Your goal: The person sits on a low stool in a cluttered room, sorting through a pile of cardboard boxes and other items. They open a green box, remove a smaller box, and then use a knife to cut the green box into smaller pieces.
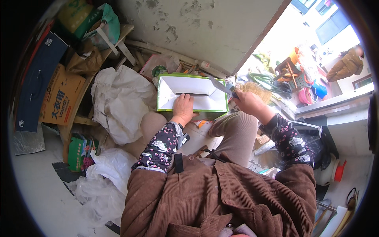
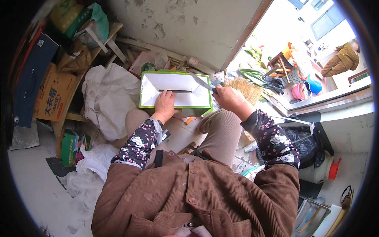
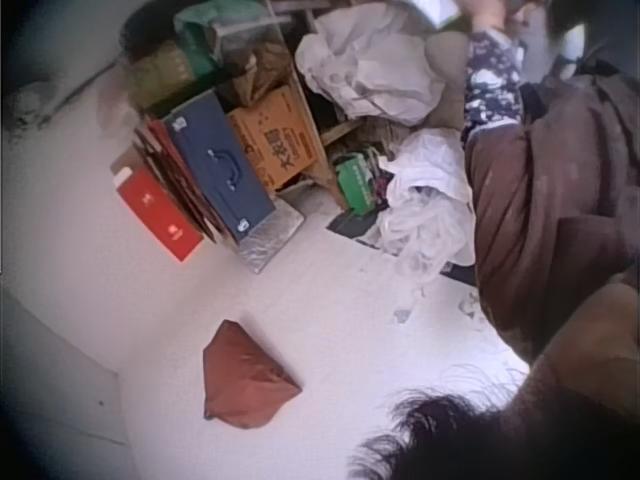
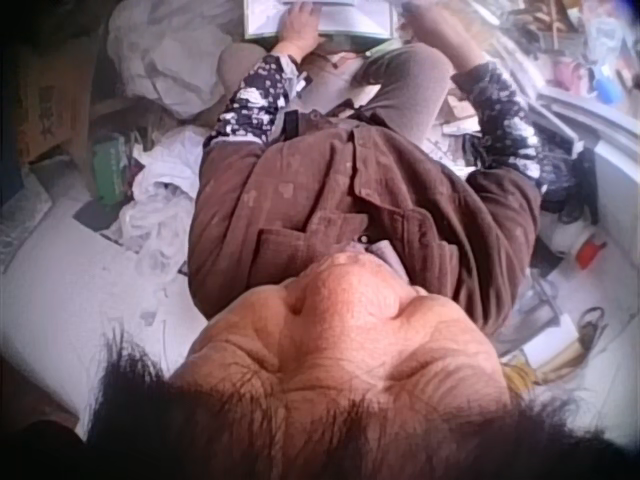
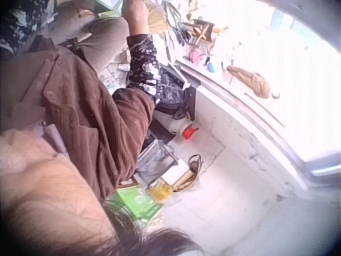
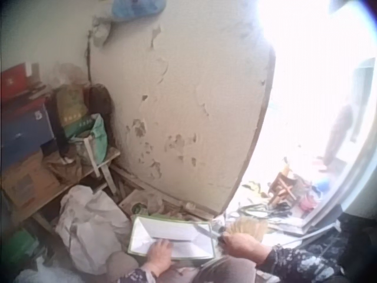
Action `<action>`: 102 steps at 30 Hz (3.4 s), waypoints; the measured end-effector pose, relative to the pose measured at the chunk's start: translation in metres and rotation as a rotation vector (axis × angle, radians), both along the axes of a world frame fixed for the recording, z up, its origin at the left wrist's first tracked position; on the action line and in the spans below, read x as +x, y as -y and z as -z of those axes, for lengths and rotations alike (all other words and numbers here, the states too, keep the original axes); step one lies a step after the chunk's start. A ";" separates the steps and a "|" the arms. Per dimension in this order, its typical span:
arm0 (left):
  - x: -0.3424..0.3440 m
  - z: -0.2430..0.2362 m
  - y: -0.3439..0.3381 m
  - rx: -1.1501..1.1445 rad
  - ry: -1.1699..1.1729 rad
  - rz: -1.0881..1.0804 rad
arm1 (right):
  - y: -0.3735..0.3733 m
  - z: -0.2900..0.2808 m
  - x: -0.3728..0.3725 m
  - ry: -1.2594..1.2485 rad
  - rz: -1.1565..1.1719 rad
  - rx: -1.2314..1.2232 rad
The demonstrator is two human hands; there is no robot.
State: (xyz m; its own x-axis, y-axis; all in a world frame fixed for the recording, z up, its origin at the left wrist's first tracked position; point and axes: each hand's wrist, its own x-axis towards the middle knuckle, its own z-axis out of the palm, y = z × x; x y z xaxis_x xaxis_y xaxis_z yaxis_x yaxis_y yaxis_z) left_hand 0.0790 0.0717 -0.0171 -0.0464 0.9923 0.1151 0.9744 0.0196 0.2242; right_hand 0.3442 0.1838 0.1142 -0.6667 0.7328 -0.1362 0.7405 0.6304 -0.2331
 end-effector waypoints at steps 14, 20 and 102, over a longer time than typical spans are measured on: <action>-0.008 -0.024 -0.009 -0.042 0.046 0.064 | -0.015 0.174 0.182 0.083 0.615 -0.167; -0.019 -0.028 -0.013 0.104 0.157 -0.062 | -0.013 0.189 0.200 0.072 0.751 -0.258; -0.006 0.006 -0.079 -0.226 -0.466 0.157 | -0.002 0.173 -0.048 -0.824 0.763 -0.723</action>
